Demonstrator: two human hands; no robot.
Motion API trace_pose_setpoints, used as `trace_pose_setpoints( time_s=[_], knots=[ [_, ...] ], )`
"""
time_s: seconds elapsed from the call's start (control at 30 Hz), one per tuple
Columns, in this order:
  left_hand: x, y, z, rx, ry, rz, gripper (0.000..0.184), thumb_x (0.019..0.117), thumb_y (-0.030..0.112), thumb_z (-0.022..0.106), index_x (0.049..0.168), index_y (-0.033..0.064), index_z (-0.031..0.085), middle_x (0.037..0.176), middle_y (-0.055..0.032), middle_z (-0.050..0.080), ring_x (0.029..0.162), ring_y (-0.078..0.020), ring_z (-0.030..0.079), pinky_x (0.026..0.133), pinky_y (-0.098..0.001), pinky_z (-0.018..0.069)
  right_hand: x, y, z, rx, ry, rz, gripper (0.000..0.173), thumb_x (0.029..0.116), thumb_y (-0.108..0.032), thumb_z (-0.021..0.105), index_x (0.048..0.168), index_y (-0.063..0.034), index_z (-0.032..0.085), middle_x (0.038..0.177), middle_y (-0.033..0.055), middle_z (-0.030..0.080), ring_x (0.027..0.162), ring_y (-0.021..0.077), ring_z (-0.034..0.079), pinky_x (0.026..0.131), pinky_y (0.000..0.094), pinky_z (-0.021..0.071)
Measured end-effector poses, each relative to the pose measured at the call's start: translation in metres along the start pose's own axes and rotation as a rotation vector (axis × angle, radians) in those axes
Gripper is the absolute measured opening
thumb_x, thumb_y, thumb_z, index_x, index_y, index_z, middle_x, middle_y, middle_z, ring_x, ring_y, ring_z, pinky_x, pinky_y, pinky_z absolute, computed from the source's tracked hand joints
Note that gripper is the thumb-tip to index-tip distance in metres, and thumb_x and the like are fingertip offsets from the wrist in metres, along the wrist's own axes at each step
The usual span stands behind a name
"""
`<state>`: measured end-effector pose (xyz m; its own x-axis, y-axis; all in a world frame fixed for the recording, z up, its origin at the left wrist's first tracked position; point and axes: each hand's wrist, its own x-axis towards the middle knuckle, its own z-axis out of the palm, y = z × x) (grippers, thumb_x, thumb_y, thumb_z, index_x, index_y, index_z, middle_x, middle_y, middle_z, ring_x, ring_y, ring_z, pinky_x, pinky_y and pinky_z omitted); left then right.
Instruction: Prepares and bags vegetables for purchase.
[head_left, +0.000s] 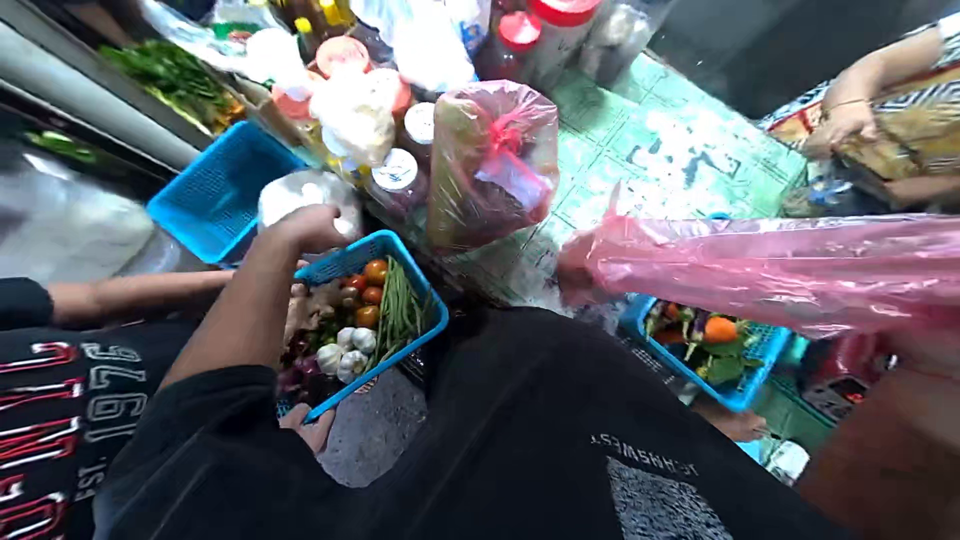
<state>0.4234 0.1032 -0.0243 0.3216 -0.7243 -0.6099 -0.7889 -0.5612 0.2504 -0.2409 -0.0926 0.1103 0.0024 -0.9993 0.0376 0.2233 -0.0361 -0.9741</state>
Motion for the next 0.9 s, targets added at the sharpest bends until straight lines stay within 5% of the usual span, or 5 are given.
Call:
trace_pose_setpoints(
  time_s=[0.1, 0.27, 0.4, 0.5, 0.9],
  knots=[
    [0.02, -0.037, 0.02, -0.063, -0.11, -0.108, 0.039, 0.0974, 0.025, 0.069, 0.119, -0.0073, 0.066, 0.112, -0.0318, 0.066, 0.109, -0.0482, 0.063, 0.095, -0.07, 0.0457, 0.028, 0.023, -0.013, 0.058, -0.175, 0.042, 0.035, 0.1098, -0.025, 0.027, 0.112, -0.0122, 0.059, 0.093, 0.0027, 0.07, 0.086, 0.0131, 0.069, 0.08, 0.0369, 0.0605],
    [0.029, -0.044, 0.04, -0.279, -0.203, -0.161, 0.026, 0.0972, 0.012, 0.062, 0.118, -0.002, 0.068, 0.108, -0.0254, 0.068, 0.1, -0.0382, 0.065, 0.089, -0.061, 0.0498, 0.01, 0.023, 0.058, -0.371, -0.326, -0.103, 0.041, 0.0949, -0.028, 0.06, 0.134, -0.018, 0.057, 0.118, -0.0055, 0.067, 0.103, 0.0068, 0.066, 0.09, 0.0293, 0.0579],
    [0.03, -0.033, 0.035, -0.275, -0.39, -0.159, 0.03, 0.097, 0.015, 0.065, 0.125, 0.0024, 0.065, 0.108, -0.021, 0.067, 0.095, -0.0325, 0.064, 0.084, -0.0549, 0.0514, 0.0, 0.036, 0.086, -0.527, -0.389, -0.056, 0.028, 0.0959, -0.03, 0.062, 0.12, -0.017, 0.068, 0.105, -0.0058, 0.071, 0.093, 0.0053, 0.068, 0.084, 0.0298, 0.06],
    [0.045, -0.03, 0.039, -0.064, -0.466, -0.069, 0.036, 0.0987, 0.027, 0.068, 0.122, -0.001, 0.065, 0.107, -0.0217, 0.07, 0.1, -0.0354, 0.067, 0.092, -0.058, 0.0519, -0.007, 0.05, 0.093, -0.726, -0.435, 0.018, 0.034, 0.0934, -0.03, 0.061, 0.119, -0.0095, 0.069, 0.102, 0.0018, 0.072, 0.091, 0.0088, 0.069, 0.082, 0.0343, 0.0609],
    [0.052, -0.052, 0.033, -0.009, -0.316, 0.136, 0.035, 0.0873, 0.034, 0.075, 0.104, 0.0033, 0.072, 0.091, -0.0201, 0.071, 0.084, -0.0372, 0.07, 0.076, -0.0652, 0.0548, -0.069, 0.188, 0.107, -1.369, -0.933, 0.536, 0.048, 0.0894, -0.012, 0.071, 0.136, -0.0049, 0.06, 0.122, 0.0235, 0.067, 0.116, 0.0421, 0.063, 0.098, 0.0669, 0.0482]
  ],
)
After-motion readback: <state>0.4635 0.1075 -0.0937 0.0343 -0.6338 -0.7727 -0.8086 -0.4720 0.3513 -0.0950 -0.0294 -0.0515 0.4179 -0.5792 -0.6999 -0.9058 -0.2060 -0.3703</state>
